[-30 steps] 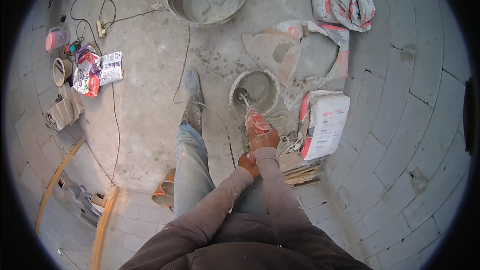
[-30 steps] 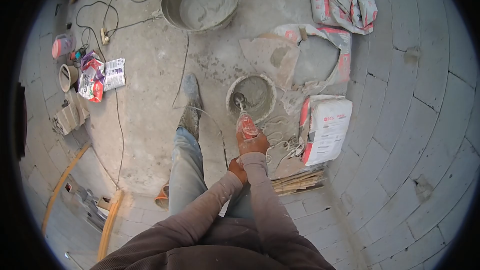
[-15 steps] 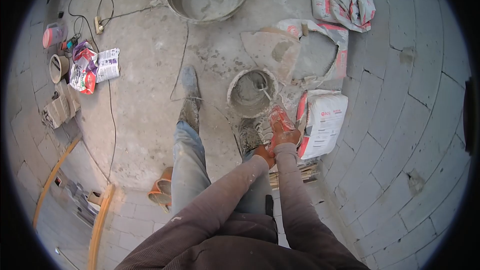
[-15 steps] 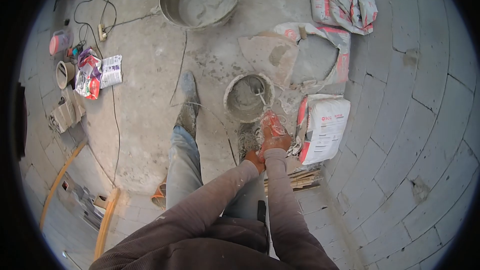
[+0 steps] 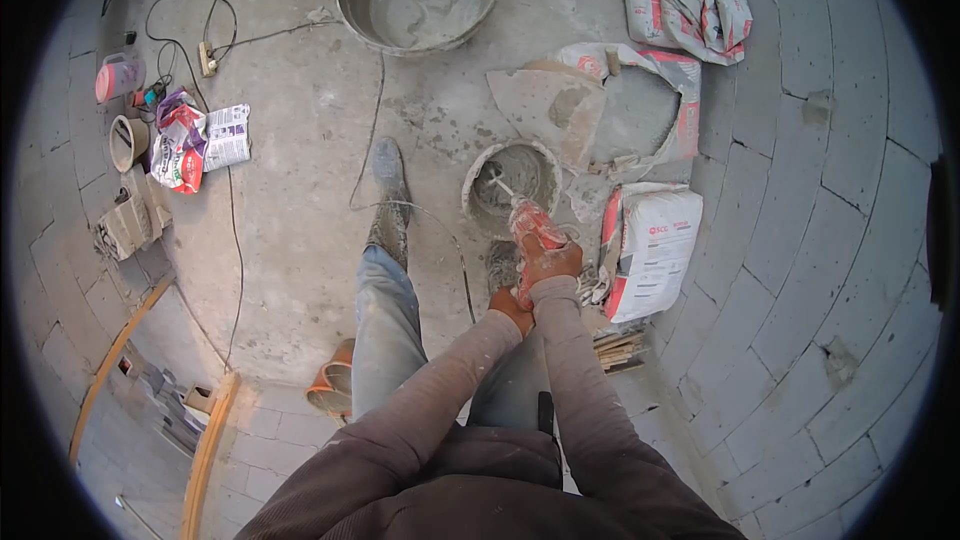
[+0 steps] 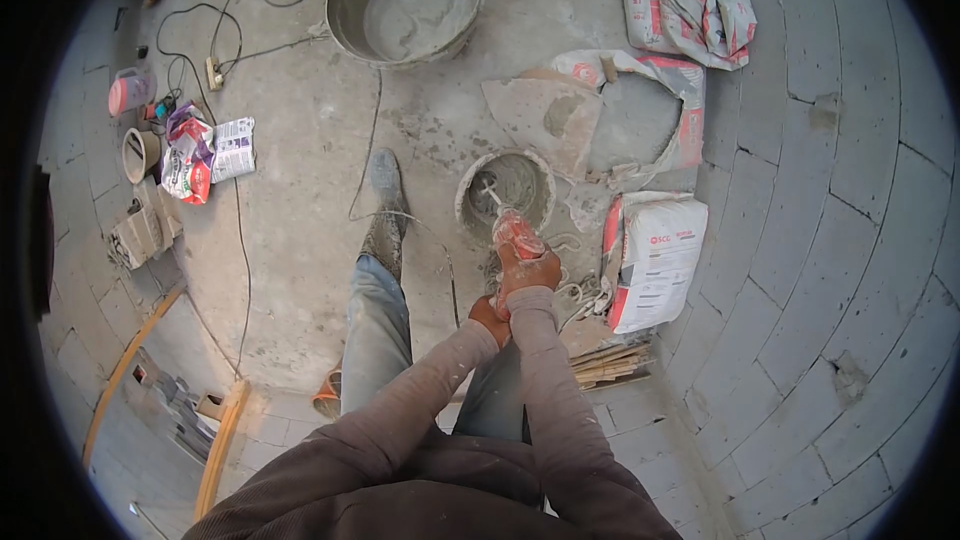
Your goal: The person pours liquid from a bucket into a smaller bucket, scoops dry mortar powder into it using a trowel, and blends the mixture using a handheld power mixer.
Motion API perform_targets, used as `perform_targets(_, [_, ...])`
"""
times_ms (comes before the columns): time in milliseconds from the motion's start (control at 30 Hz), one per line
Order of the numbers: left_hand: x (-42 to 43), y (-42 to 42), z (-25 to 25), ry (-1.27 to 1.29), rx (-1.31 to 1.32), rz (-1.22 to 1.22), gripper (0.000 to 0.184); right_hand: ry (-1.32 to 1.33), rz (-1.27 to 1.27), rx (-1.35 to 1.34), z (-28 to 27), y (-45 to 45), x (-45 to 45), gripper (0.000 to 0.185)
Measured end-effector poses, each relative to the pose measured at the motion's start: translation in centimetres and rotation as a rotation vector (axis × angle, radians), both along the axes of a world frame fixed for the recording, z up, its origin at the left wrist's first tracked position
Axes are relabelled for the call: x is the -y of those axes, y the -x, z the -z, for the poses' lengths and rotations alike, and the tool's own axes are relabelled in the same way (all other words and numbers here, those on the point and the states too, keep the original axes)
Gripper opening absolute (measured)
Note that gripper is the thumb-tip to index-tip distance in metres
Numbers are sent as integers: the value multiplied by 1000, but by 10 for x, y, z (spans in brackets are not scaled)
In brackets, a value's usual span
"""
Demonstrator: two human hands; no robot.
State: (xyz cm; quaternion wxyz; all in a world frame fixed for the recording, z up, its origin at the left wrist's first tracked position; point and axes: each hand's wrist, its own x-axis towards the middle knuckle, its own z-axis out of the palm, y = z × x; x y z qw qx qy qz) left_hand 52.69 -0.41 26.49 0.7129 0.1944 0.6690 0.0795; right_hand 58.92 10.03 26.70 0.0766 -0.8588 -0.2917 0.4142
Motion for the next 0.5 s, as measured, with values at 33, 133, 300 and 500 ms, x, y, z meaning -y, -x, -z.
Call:
perform_targets(33, [5, -13, 23, -15, 19, 3, 60, -52, 26, -43, 2, -8, -8, 38])
perform_targets(133, [-3, -35, 30, 0, -16, 96, 61, -147, 98, -145, 6, -27, -11, 37])
perform_targets(300, [21, -39, 16, 79, -28, 172, 68, -194, 48, -69, 1, -38, 19, 35])
perform_targets(500, [65, -36, 19, 40, -41, 228, 66, -68, 13, 54, -26, -20, 33, 42])
